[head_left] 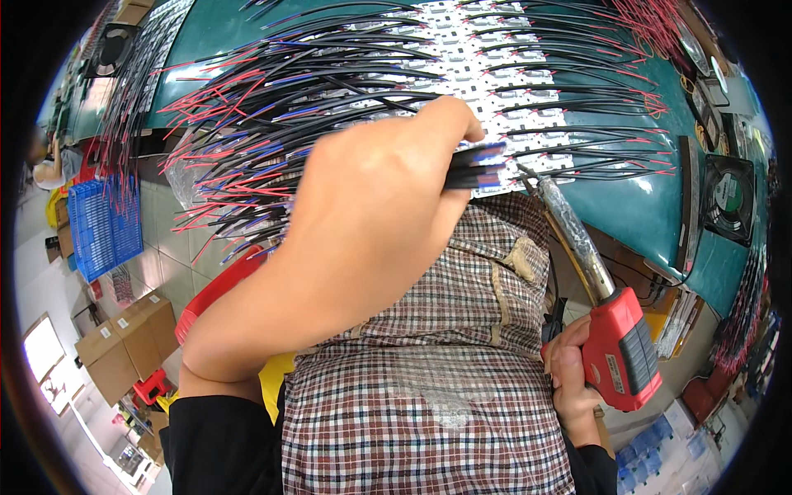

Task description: The person solders wiring connections on long LED light strips using a soldering gun and solder from a spool, bracing the wires with tweezers.

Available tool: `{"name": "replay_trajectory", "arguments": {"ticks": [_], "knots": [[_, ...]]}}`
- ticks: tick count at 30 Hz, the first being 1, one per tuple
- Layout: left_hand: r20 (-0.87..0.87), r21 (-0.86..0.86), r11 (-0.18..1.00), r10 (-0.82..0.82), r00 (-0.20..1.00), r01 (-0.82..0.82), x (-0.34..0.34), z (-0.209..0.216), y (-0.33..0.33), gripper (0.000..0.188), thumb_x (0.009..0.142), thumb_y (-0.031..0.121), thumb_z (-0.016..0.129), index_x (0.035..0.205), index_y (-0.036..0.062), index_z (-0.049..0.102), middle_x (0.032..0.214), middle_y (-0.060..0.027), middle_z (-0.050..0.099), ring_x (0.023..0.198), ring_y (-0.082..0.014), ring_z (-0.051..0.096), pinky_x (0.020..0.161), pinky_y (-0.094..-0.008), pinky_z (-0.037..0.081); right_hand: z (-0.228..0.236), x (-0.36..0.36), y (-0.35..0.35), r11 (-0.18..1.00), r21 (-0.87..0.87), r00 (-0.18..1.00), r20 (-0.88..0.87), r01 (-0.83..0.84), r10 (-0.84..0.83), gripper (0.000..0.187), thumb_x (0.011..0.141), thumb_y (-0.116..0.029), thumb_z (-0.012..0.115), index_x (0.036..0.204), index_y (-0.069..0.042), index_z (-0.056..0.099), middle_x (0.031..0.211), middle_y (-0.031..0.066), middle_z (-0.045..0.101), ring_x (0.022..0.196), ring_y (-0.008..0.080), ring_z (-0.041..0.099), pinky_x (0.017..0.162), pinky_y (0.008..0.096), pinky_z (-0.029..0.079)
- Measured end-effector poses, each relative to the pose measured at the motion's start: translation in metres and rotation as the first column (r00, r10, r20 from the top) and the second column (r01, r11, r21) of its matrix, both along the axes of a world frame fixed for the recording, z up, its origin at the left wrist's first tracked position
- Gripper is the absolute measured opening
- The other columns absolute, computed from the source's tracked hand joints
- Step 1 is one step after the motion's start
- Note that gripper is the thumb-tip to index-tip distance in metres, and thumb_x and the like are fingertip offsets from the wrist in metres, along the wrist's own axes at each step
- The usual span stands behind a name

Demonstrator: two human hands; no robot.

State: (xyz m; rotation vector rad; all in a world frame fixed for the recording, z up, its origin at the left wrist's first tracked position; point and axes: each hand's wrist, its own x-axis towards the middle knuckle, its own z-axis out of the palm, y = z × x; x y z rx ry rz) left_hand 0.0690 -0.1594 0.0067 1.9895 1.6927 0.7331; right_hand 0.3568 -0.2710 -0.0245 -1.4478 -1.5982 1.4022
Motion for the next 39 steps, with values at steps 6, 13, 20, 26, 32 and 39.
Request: {"name": "replay_trajectory", "arguments": {"ticks": [6,13,20,26,32,39], "knots": [[-0.084,-0.015,1.0,0.012,0.996,-0.013,0.003,-0.018,-0.012,0.014,0.079,0.009,0.075,0.085,0.0021,0.064,0.074,-0.0135,0.066,0.064,-0.0301,0.066,0.06,-0.0373,0.05,-0.001,0.007,-0.016,0.998,-0.029,0.984,0.167,-0.053,0.057,0.025,0.1,-0.015,0.057,0.12,-0.001,0.052,0.079,0.0035,0.052,0.06,0.0098,0.047,0.06,0.0284,0.043],[-0.154,0.006,1.0,-0.02,0.988,0.022,0.01,-0.026,-0.01,0.016,0.075,0.01,0.075,0.082,0.0008,0.064,0.073,-0.0152,0.065,0.068,-0.0343,0.065,0.062,-0.0427,0.05,0.001,-0.006,-0.004,0.985,-0.132,0.978,0.193,0.11,-0.083,0.021,0.078,-0.005,0.075,0.098,-0.002,0.069,0.086,0.013,0.066,0.076,0.031,0.067,0.068,0.0388,0.053],[-0.17,0.009,1.0,-0.009,0.985,0.01,0.012,-0.027,-0.01,0.016,0.076,0.011,0.076,0.083,0.0004,0.066,0.072,-0.0159,0.065,0.068,-0.0347,0.065,0.063,-0.0431,0.05,-0.002,-0.007,-0.003,0.988,-0.14,0.982,0.183,0.065,-0.039,0.021,0.077,-0.004,0.075,0.097,-0.001,0.069,0.086,0.0135,0.067,0.075,0.0307,0.066,0.068,0.0392,0.053],[-0.194,0.007,1.0,-0.025,0.981,0.027,0.013,-0.027,-0.008,0.017,0.075,0.011,0.076,0.083,0.0006,0.066,0.072,-0.0151,0.065,0.068,-0.0345,0.066,0.063,-0.0436,0.051,0.0,-0.012,0.002,0.992,-0.11,0.98,0.194,0.057,-0.035,0.021,0.077,-0.003,0.075,0.097,-0.001,0.069,0.088,0.0136,0.067,0.076,0.0311,0.066,0.069,0.0386,0.053],[-0.206,0.002,0.998,-0.055,0.977,0.057,0.014,-0.026,-0.007,0.019,0.072,0.011,0.076,0.079,0.0004,0.062,0.07,-0.0161,0.064,0.068,-0.0347,0.066,0.063,-0.0441,0.053,0.001,-0.011,0.006,0.995,-0.097,0.985,0.169,-0.018,0.034,0.02,0.078,-0.002,0.075,0.097,-0.001,0.069,0.088,0.0139,0.067,0.076,0.0306,0.066,0.069,0.0378,0.053],[-0.232,0.037,0.996,-0.067,0.97,0.077,0.015,-0.026,-0.007,0.019,0.071,0.012,0.075,0.075,0.0002,0.061,0.069,-0.0172,0.065,0.067,-0.0337,0.068,0.062,-0.0431,0.055,0.003,-0.01,-0.003,0.99,-0.109,0.976,0.206,0.093,-0.069,0.019,0.08,-0.004,0.075,0.098,-0.001,0.069,0.086,0.0129,0.067,0.076,0.0291,0.067,0.068,0.0378,0.053]]}}
